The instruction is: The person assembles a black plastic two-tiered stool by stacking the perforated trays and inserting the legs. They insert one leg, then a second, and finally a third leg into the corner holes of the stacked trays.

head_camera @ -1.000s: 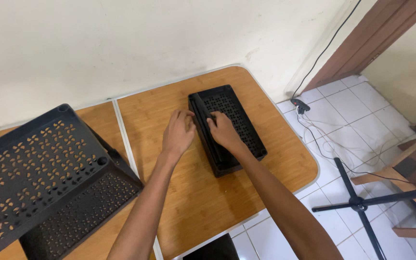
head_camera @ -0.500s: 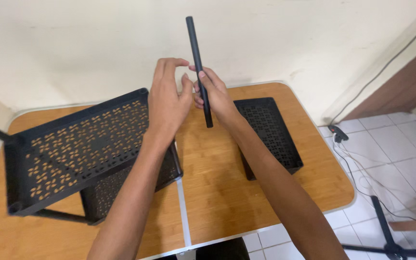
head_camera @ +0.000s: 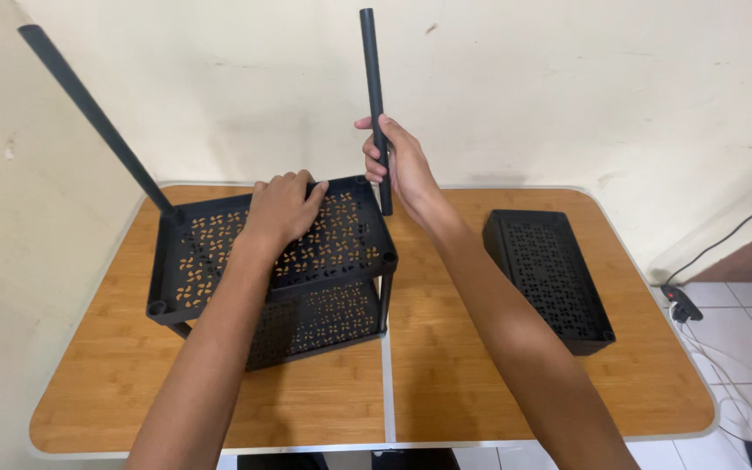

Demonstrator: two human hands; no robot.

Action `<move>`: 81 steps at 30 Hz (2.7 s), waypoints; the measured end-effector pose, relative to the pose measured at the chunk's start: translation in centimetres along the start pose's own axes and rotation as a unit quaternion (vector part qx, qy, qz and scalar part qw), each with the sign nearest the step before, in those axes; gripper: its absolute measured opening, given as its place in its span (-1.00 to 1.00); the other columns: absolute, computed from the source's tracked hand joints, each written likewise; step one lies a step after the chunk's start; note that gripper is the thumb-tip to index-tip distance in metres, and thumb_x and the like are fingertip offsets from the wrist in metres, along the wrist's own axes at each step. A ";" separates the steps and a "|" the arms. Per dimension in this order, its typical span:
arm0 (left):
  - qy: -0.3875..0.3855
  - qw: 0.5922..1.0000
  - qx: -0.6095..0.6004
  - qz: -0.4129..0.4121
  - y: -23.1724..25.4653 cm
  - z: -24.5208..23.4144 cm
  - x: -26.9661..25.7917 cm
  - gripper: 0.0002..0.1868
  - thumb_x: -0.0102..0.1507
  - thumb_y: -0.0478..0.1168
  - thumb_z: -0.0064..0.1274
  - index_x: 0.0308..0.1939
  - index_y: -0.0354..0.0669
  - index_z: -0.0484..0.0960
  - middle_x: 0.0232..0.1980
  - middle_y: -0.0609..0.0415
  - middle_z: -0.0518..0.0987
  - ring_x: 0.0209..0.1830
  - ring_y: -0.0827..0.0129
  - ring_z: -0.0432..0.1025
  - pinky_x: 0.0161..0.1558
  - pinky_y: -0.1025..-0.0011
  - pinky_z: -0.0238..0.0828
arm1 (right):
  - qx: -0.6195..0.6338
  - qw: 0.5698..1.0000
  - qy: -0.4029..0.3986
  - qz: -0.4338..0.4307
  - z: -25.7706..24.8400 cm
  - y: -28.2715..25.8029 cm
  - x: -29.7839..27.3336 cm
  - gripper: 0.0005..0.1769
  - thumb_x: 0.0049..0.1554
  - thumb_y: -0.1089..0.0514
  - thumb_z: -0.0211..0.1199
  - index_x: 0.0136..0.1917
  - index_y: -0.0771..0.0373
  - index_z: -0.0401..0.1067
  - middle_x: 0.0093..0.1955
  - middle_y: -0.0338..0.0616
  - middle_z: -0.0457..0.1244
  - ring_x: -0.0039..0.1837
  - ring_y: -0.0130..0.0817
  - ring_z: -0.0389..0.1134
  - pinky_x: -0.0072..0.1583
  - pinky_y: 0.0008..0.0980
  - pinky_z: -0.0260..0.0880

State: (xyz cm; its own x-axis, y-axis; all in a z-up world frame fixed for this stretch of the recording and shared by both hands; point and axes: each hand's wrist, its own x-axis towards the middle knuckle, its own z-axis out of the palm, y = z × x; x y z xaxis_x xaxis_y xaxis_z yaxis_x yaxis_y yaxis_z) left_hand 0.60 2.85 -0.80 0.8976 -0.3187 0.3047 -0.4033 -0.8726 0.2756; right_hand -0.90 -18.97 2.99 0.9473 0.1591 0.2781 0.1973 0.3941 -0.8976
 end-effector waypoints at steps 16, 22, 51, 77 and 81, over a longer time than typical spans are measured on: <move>-0.018 0.999 -0.041 0.019 -3.9 -3.4 -0.3 -0.57 0.41 0.05 -0.22 -0.10 -0.12 0.69 -0.18 -0.17 0.67 -0.06 -0.09 0.50 0.11 -0.01 0.28 | 0.054 0.994 0.035 -0.086 2.8 5.1 6.7 -0.50 0.42 -0.24 -0.23 -0.15 0.16 0.13 -0.34 -0.32 -0.05 -0.27 -0.46 -0.02 -0.14 -0.43 0.10; -0.001 0.998 -0.053 0.033 -4.0 -3.7 0.0 -0.58 0.39 0.06 -0.17 -0.11 -0.11 0.71 -0.19 -0.18 0.67 -0.11 -0.10 0.52 0.05 0.00 0.34 | 0.000 0.998 0.013 -0.061 2.5 4.6 7.2 -0.48 0.39 -0.26 -0.23 -0.19 0.15 0.12 -0.37 -0.33 -0.05 -0.30 -0.47 -0.01 -0.17 -0.46 0.11; 0.018 0.999 -0.043 0.008 -4.0 -3.1 -0.1 -0.60 0.37 0.05 -0.13 -0.14 -0.10 0.73 -0.24 -0.19 0.67 -0.14 -0.13 0.53 0.06 0.00 0.36 | -0.043 0.993 -0.043 -0.102 4.4 5.7 6.5 -0.41 0.35 0.05 0.08 -0.47 0.05 -0.03 -0.58 -0.43 -0.14 -0.55 -0.62 -0.17 -0.45 -0.46 -0.23; 0.063 0.997 0.049 0.001 -3.4 -0.7 0.0 -0.64 0.43 0.02 -0.16 -0.19 -0.07 0.67 -0.32 -0.06 0.67 -0.22 -0.03 0.55 -0.02 -0.08 0.33 | -0.034 0.994 -0.040 -0.099 3.9 5.9 6.5 -0.41 0.35 0.06 0.08 -0.47 0.03 -0.06 -0.57 -0.44 -0.15 -0.54 -0.62 -0.18 -0.45 -0.45 -0.26; 0.077 0.995 0.070 -0.011 -3.0 -0.2 -0.6 -0.66 0.43 0.00 -0.14 -0.18 -0.08 0.67 -0.33 -0.06 0.66 -0.22 -0.04 0.55 -0.01 -0.08 0.33 | -0.047 0.993 -0.045 -0.095 4.0 5.6 6.3 -0.41 0.35 0.04 0.07 -0.46 0.02 -0.07 -0.57 -0.44 -0.15 -0.53 -0.61 -0.17 -0.43 -0.46 -0.23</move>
State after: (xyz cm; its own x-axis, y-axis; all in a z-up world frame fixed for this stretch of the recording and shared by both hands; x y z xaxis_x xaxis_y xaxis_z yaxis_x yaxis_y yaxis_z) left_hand 1.25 5.72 -1.62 0.8636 -0.2486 0.4387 -0.3458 -0.9251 0.1565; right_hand 5.13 -12.11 1.07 0.8650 0.1717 0.4716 0.3977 0.3386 -0.8528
